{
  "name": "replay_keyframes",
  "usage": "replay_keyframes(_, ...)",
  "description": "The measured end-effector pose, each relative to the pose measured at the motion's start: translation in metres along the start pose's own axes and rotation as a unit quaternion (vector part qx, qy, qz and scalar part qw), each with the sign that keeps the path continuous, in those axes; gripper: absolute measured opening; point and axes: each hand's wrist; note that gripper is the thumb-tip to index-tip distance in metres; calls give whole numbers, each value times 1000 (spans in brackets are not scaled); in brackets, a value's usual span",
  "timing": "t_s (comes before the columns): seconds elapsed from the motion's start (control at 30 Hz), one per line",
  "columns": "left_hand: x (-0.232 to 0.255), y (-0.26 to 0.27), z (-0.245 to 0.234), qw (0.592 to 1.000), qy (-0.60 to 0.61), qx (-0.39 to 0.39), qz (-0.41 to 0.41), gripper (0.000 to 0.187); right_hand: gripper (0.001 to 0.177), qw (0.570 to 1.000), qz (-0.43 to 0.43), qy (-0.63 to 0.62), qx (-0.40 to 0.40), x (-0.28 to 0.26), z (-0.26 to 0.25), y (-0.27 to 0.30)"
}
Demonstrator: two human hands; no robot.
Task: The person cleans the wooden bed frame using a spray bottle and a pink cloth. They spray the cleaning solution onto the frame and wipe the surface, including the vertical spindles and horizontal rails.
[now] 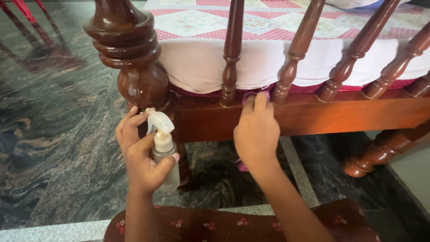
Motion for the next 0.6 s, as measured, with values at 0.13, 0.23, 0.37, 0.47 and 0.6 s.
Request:
replay_keyframes(0.13, 0, 0, 0, 1000, -7, -4, 1, 50, 55, 996, -21, -73, 43, -12, 5, 11)
replay_keyframes(0.23, -2, 0, -2, 1000, -4, -4, 6, 51, 55, 986, -16, -143, 78, -18, 8, 23)
replay_keyframes(0.37, -4, 1, -1, 1000, 1, -1, 3, 52, 55, 978, -6, -179, 109, -20, 15, 29)
replay_keyframes(0.47, -6, 1, -1, 1000, 0, -3, 8, 51, 53, 971, -15, -186, 152, -21, 21, 35)
replay_keyframes(0.6, -5, 0, -2, 1000, -1, -4, 9, 52, 49, 957, -40, -214, 191, -23, 27, 38)
Point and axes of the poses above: each hand's wrist, its own y-axis away from the middle knuckle, its own z-axis out of the palm, x = y × z, and after that the axes turned 8 degrees about y, right-handed
